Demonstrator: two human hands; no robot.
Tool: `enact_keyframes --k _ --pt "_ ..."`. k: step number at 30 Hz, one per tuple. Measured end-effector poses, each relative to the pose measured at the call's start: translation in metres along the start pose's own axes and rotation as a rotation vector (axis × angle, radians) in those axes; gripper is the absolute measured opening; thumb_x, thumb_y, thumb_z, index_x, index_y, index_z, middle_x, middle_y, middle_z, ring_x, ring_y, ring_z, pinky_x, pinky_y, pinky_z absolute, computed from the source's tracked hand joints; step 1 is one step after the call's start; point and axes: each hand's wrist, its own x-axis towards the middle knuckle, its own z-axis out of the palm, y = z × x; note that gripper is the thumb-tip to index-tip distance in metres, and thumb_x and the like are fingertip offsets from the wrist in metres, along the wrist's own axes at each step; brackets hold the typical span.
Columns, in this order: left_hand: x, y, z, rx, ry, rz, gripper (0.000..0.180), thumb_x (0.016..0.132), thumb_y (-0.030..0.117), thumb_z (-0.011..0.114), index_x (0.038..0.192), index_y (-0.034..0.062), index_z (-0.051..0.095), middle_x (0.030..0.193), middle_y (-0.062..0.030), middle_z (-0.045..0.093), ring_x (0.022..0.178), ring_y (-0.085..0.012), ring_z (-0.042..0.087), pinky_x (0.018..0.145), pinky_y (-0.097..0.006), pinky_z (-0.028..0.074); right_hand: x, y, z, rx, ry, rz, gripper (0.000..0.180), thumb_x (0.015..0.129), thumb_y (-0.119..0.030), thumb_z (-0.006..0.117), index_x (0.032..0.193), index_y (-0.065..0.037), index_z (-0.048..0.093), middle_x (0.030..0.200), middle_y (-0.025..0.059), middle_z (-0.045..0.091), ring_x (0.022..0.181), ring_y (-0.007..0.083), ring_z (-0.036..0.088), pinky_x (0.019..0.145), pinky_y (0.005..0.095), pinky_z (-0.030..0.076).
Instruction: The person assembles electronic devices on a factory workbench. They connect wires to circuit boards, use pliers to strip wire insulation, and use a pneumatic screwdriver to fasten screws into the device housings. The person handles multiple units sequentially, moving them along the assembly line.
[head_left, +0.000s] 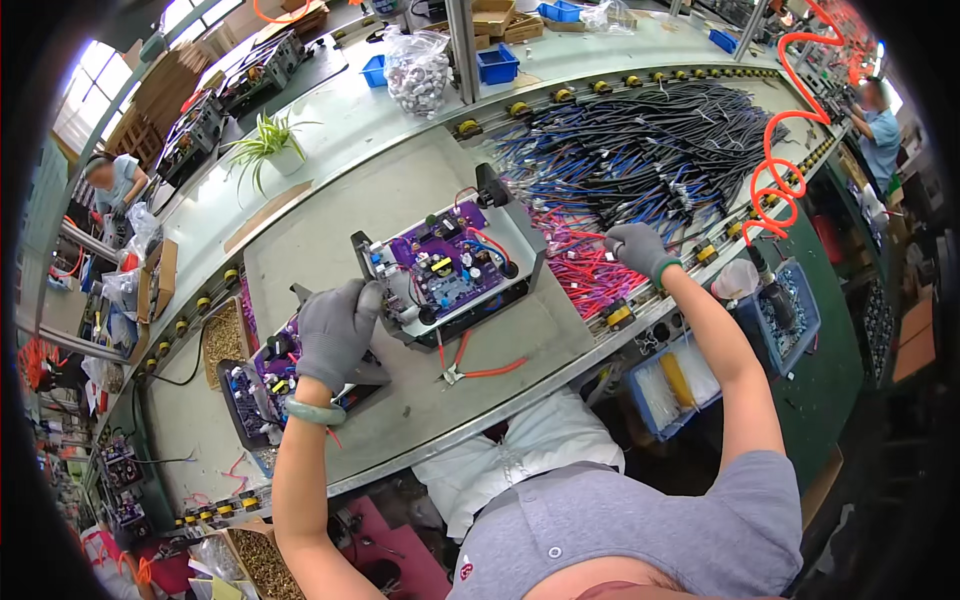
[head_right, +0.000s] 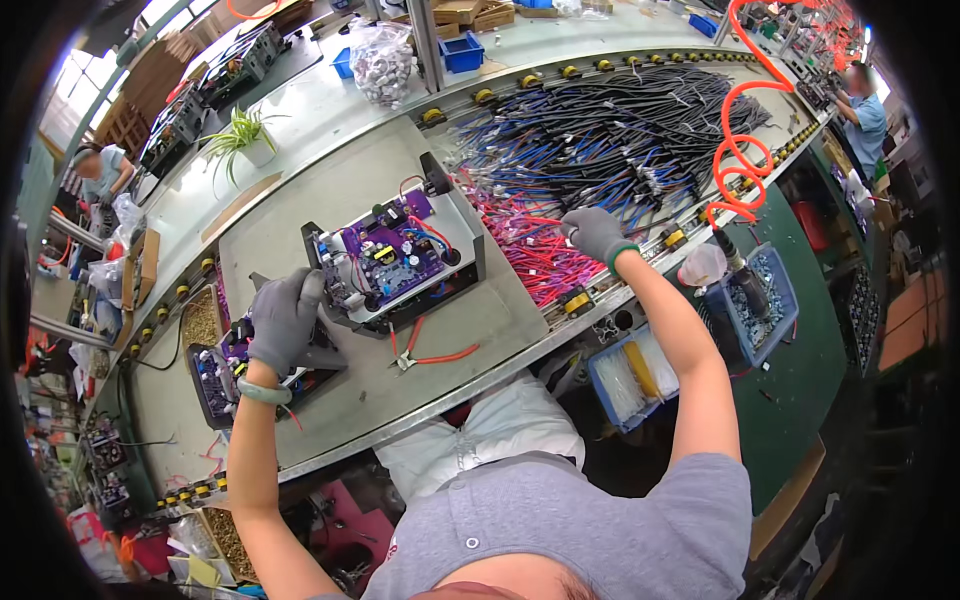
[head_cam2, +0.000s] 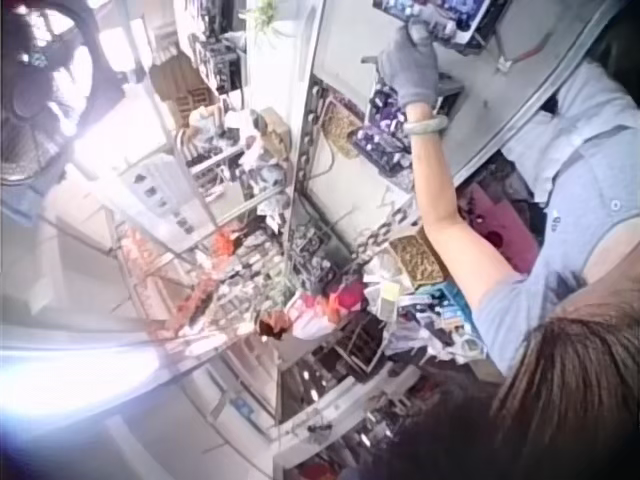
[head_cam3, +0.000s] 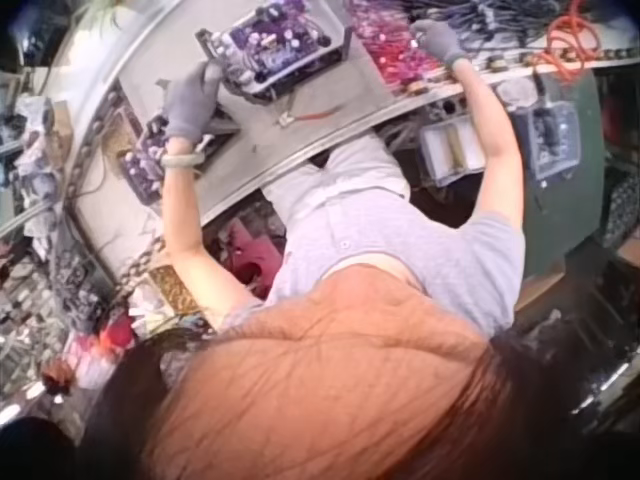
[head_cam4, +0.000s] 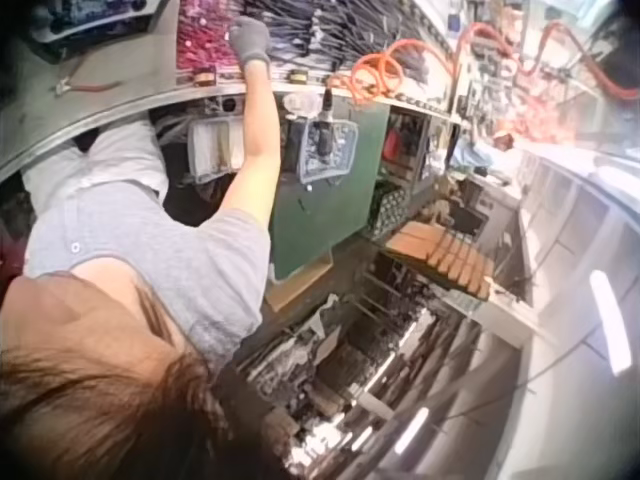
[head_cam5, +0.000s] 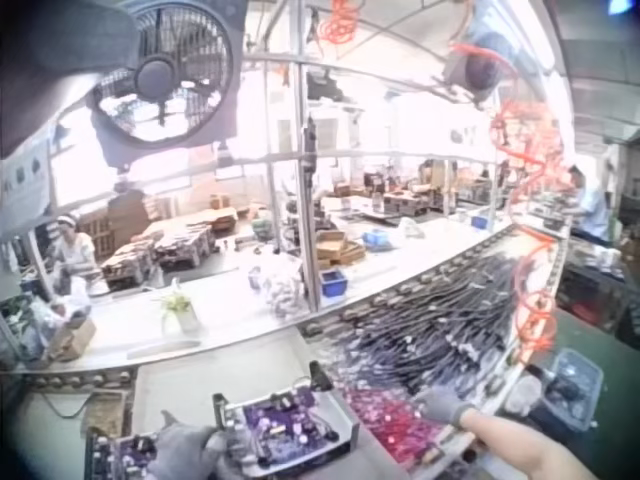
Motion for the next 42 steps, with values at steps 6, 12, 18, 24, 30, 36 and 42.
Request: enact_keyframes --k 6,12,18,24,30,36,42 --pt "0.000 0.001 0.001 0.054 0.096 0.055 0.036 0.096 0.037 0.049 0.102 0.0066 0.065 0.083 -0.0170 0.065 0.076 -0.0388 0.061 0.075 -0.048 0.045 -0.011 0.015 0.015 0.233 0.079 -0.017 0.021 0.093 -0.024 0.056 0.098 -0.007 0.067 0.079 0.0157 0.068 0.069 0.0288 0.067 0.067 0.0402 0.052" --pt "-0.015 0.062 -0.009 -0.098 0.492 0.227 0.041 0.082 0.014 0.069 0.121 0.0072 0.059 0.101 -0.0119 0.065 0.079 -0.0262 0.063 0.075 -0.036 0.050 -0.072 -0.090 -0.065 1.058 -0.109 -0.038 0.017 0.096 -0.015 0.053 0.091 -0.002 0.062 0.075 0.0046 0.066 0.059 0.0096 0.061 0.053 0.0236 0.047" --pt "-0.027 0.131 0.062 -1.158 0.108 0.105 0.026 0.085 0.009 0.071 0.109 0.0016 0.064 0.098 -0.0063 0.068 0.077 -0.0113 0.063 0.070 -0.027 0.052 -0.085 -0.159 -0.040 0.941 -0.176 -0.521 0.020 0.092 -0.018 0.066 0.100 0.000 0.067 0.084 0.0066 0.066 0.071 0.0156 0.063 0.065 0.0300 0.051" --pt "-0.023 0.130 0.057 -0.837 0.143 0.068 0.010 0.085 0.013 0.071 0.092 0.0065 0.070 0.081 -0.0095 0.071 0.072 -0.0195 0.070 0.065 -0.031 0.054 -0.077 -0.168 -0.033 0.546 -0.026 -0.651 0.016 0.084 -0.018 0.072 0.094 -0.006 0.070 0.083 0.0114 0.064 0.073 0.0279 0.063 0.065 0.0347 0.050" --pt "0.016 0.091 0.025 -0.730 0.227 0.043 0.017 0.088 0.030 0.066 0.091 0.0138 0.071 0.077 -0.0122 0.068 0.070 -0.0323 0.067 0.061 -0.040 0.053 -0.035 -0.188 -0.061 0.866 0.156 -0.441 0.009 0.085 -0.010 0.068 0.093 -0.006 0.069 0.074 0.0125 0.066 0.068 0.0260 0.066 0.062 0.0346 0.051" --pt "0.083 0.053 0.027 -0.367 -0.056 -0.040 0.021 0.088 0.026 0.058 0.101 0.0194 0.073 0.087 -0.0135 0.071 0.081 -0.0305 0.068 0.077 -0.039 0.054 0.026 -0.203 -0.066 0.567 0.237 -0.702 0.014 0.082 -0.014 0.072 0.093 -0.008 0.067 0.075 0.0145 0.065 0.070 0.0297 0.067 0.065 0.0376 0.052" --pt "0.084 0.052 0.035 -0.346 -0.126 -0.011 0.016 0.086 0.022 0.062 0.098 0.0191 0.073 0.094 -0.0091 0.070 0.086 -0.0294 0.068 0.078 -0.038 0.053 0.043 -0.206 -0.067 0.042 0.082 -0.817 0.006 0.080 -0.020 0.071 0.085 -0.017 0.072 0.099 0.0062 0.065 0.098 0.0283 0.061 0.085 0.0409 0.049"
